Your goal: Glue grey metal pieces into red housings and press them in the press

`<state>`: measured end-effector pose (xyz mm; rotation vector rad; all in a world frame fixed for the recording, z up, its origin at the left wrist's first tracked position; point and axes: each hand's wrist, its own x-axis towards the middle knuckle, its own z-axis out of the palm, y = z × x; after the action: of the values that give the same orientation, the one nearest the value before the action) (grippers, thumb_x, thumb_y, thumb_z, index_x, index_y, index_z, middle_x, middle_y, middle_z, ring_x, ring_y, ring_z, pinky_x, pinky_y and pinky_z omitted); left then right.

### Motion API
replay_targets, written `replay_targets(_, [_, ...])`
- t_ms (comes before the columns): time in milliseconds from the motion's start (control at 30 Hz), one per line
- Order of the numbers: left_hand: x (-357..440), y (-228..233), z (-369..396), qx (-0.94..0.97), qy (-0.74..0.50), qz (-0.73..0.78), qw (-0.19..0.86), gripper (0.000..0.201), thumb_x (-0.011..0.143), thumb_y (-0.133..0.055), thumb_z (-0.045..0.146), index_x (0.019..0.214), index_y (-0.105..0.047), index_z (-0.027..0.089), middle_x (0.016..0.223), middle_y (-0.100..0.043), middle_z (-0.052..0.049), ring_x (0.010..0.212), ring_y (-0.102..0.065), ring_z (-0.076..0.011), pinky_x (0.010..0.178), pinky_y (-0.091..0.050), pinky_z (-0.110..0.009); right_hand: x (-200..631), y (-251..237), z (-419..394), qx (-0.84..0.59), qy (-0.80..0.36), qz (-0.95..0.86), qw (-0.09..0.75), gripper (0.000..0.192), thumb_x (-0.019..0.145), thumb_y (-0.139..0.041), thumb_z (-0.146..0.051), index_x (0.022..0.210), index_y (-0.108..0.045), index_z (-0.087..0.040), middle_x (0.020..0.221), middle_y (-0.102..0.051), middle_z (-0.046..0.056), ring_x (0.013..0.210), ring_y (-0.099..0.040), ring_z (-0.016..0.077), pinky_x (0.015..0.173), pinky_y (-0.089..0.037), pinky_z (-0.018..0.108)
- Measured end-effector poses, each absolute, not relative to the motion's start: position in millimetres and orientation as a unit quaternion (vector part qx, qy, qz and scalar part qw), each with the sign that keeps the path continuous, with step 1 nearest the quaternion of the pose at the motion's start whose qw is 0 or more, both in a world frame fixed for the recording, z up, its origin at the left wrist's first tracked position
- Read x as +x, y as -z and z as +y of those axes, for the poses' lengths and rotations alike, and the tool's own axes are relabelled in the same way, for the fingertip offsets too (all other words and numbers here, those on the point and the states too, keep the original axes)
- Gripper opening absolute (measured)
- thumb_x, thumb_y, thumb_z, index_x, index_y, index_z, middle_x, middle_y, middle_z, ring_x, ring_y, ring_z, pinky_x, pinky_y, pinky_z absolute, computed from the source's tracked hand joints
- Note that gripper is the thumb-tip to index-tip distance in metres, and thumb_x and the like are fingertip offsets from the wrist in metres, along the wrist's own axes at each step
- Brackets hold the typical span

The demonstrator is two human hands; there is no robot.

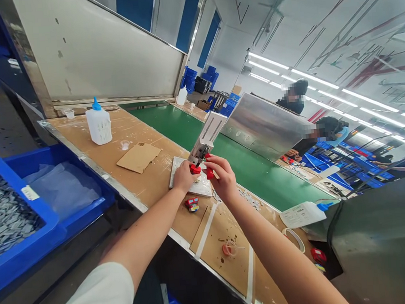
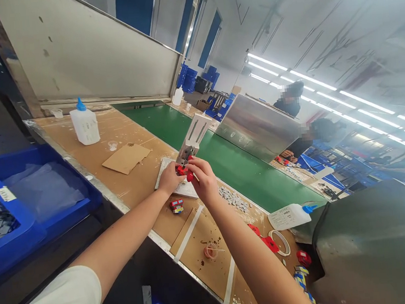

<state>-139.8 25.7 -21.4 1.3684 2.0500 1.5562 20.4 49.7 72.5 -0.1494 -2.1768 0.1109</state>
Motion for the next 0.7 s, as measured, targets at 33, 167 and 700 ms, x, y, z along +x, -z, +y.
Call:
replay_targets(33, [-139.5, 20.6, 25.2, 0.467, -0.527, 0.702, 0.112, 0.043, 0.078, -0.089, 0.025, 0.110, -0.061, 0.020, 0.117, -0.072, -0.010, 0.110, -0.070, -0.0280, 0.094, -0.052, -0.038, 20.9, -66.8, 52.7, -0.059, -0.037, -0.886, 0.458, 0.028, 0.102, -0.060, -0.020, 0.126, -0.071, -0.030, 0.127, -0.069, 0.011, 0.135, -0.063, 0.0286, 0.112, -0.057, 0.052])
replay_targets(167, [-138.2, 16.6, 23.9, 0.462, -0.515, 0.711, 0.123, 0.042, 0.079, -0.088, 0.024, 0.110, -0.060, 0.021, 0.117, -0.072, -0.011, 0.111, -0.070, -0.0277, 0.094, -0.051, -0.037, 26.3, -45.5, 65.0, -0.037, 0.015, -0.886, 0.461, 0.035, 0.102, -0.059, -0.015, 0.131, -0.070, -0.030, 0.126, -0.071, 0.010, 0.139, -0.061, 0.0292, 0.113, -0.058, 0.053])
replay_targets(700, [-141.7, 18.7, 22.2, 0.493, -0.505, 0.690, 0.161, 0.048, 0.078, -0.082, 0.020, 0.119, -0.057, 0.021, 0.121, -0.073, -0.011, 0.111, -0.071, -0.0275, 0.095, -0.054, -0.037, 62.1, -21.6, 66.2, -0.047, 0.155, -0.950, 0.266, 0.070, 0.097, -0.050, -0.009, 0.164, -0.040, -0.027, 0.156, -0.058, 0.011, 0.152, -0.046, 0.0305, 0.126, -0.034, 0.059])
